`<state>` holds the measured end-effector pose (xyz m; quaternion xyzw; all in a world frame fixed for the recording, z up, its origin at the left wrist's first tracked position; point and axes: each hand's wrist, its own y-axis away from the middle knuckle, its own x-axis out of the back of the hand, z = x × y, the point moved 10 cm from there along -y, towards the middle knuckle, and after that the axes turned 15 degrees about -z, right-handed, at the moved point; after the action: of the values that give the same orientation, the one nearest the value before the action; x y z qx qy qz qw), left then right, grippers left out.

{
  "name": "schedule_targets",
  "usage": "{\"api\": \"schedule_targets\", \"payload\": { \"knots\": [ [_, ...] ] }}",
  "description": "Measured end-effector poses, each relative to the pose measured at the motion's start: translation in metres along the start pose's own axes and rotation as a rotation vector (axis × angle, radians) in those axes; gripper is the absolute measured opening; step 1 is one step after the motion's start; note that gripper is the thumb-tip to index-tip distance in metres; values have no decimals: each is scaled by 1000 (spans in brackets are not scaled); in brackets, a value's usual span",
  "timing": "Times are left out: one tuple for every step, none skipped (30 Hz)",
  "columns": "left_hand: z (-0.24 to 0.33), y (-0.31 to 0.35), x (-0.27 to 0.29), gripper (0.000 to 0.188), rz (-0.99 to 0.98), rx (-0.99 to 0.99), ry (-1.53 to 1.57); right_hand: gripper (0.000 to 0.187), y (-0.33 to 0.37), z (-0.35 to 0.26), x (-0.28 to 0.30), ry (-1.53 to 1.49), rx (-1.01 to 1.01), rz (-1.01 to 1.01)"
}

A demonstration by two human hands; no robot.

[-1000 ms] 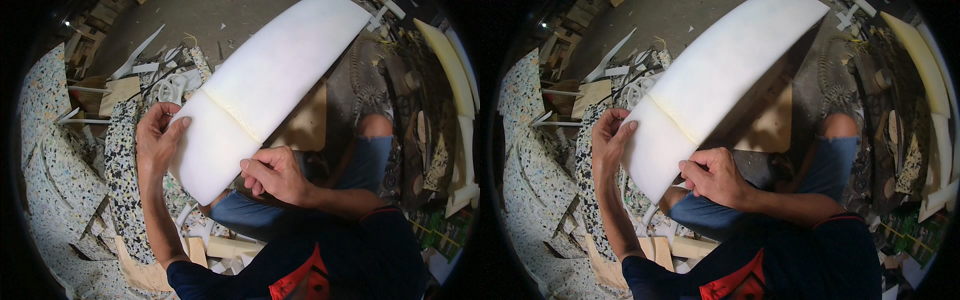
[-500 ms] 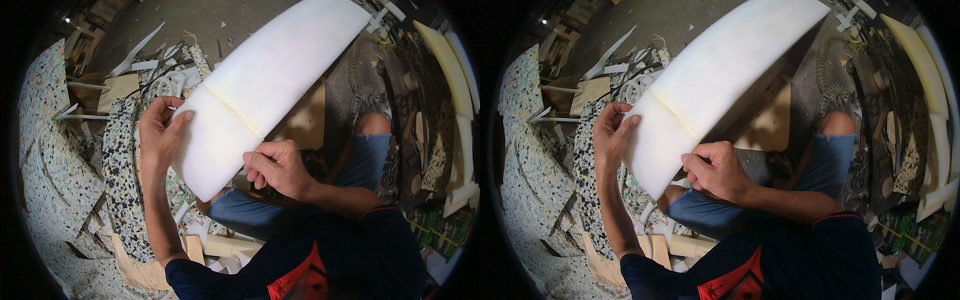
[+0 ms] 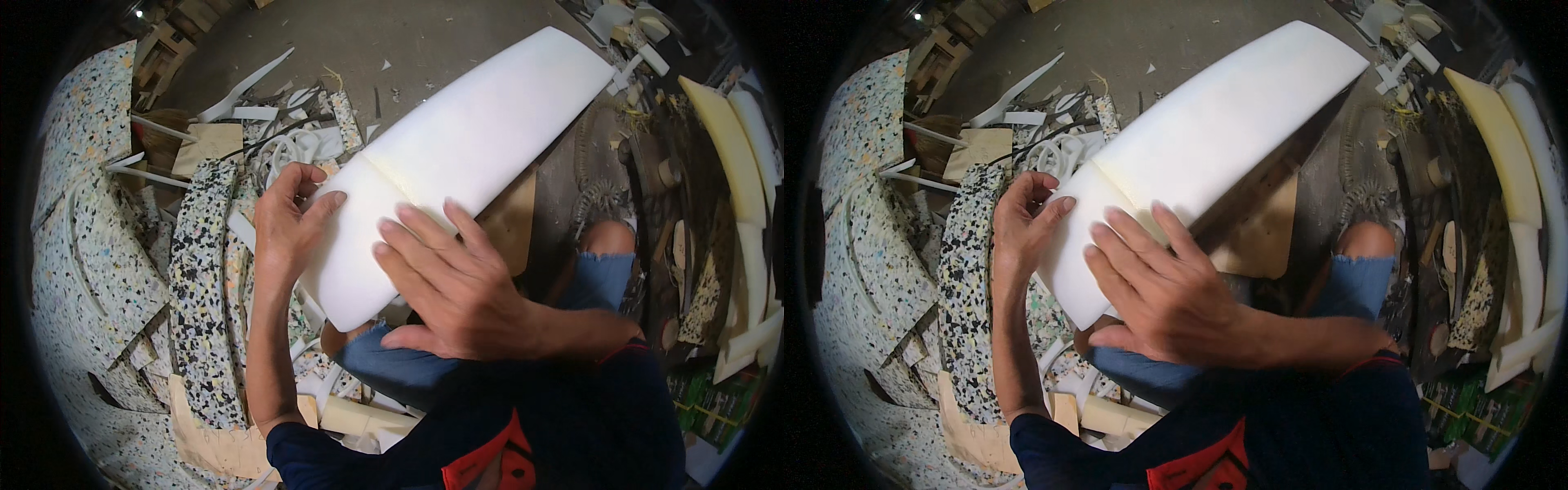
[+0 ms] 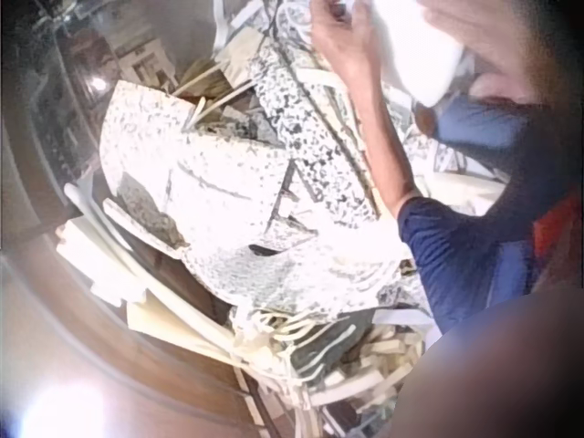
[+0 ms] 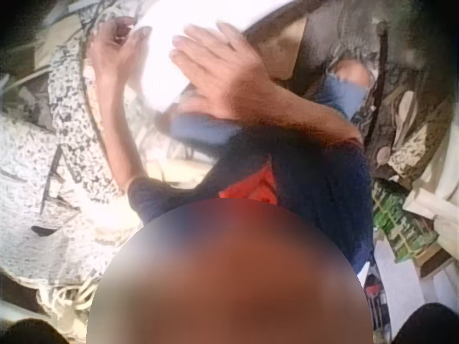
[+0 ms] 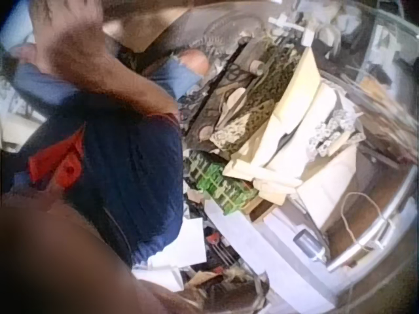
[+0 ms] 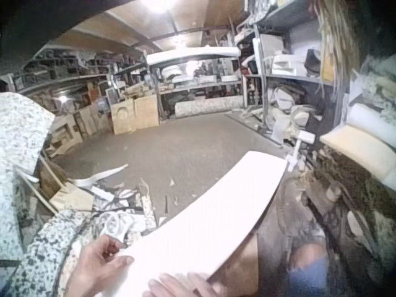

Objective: The person sits on the floor and assembles white foam pieces by applying adhesive with a spray gun, pressing the pieces together, wiping the seam, and trimming the joint with a knife. The person handles foam parts, a spray gun, and a knife during the process.

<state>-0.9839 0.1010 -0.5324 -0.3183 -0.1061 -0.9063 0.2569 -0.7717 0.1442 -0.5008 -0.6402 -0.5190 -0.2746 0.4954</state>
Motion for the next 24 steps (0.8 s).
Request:
{"api": "schedule_targets", "payload": {
  "knots": [
    [-1, 0, 1, 26, 1, 6, -16, 73, -9, -1, -3, 33, 34, -26],
    [0, 0, 1, 26, -1, -8, -20, 81, -17, -2, -6, 35, 72, -43],
    [0, 0, 1, 27, 5, -16, -14, 87, -27, 4, -15, 85, 49, -112],
    [-2, 0, 1, 27, 8, -10, 3, 92, -36, 9, -25, 105, 35, -171],
    [-1, 0, 2, 27, 19, -35, -16, 98, -42, 16, -39, 145, 2, -284],
    [-1, 0, 3, 27, 25, -47, -27, 106, -44, 17, -47, 190, 16, -342],
    [-3, 1, 3, 27, 30, -36, -26, 105, -45, 17, -42, 183, 46, -284],
    [-4, 1, 3, 26, 34, -39, -33, 105, -44, 18, -44, 191, 52, -291],
    [-7, 1, 3, 26, 31, -23, -31, 104, -42, 20, -49, 207, 47, -332],
    [-8, 1, 3, 25, 31, -14, -31, 104, -42, 21, -46, 205, 52, -292],
    [-8, 1, 3, 25, 32, -21, -24, 103, -40, 21, -44, 210, 56, -271],
    [-8, 1, 3, 25, 33, -28, -14, 103, -39, 18, -36, 208, 84, -184],
    [-8, 1, 4, 25, 37, -31, -3, 103, -40, 19, -40, 217, 78, -223],
    [-10, 1, 3, 25, 31, -10, -3, 102, -41, 16, -38, 217, 96, -195],
    [-11, 1, 2, 25, 30, 10, -3, 102, -43, 17, -41, 252, 85, -236],
    [-11, 2, 2, 25, 28, 30, -5, 101, -43, 13, -34, 216, 131, -190],
    [-2, 3, 4, 24, 59, -17, -115, 101, -44, 13, -33, 217, 144, -211],
    [8, 7, 5, 24, 93, -68, -223, 100, -44, 15, -34, 234, 155, -276],
    [18, 9, 4, 24, 123, -105, -337, 101, -43, 20, -20, 222, 130, -206],
    [25, 15, 2, 21, 141, -146, -361, 102, -41, 29, -10, 219, 105, -186],
    [39, 21, -3, 21, 164, -231, -493, 103, -38, 39, -1, 213, 79, -170],
    [51, 28, -11, 22, 185, -303, -636, 103, -35, 49, 12, 297, 44, -118],
    [63, 35, -19, 24, 214, -376, -781, 104, -34, 63, 14, 328, 4, -140],
    [56, 32, -32, 33, 88, -298, -781, 103, -33, 70, 18, 316, 18, -128]
  ]
}}
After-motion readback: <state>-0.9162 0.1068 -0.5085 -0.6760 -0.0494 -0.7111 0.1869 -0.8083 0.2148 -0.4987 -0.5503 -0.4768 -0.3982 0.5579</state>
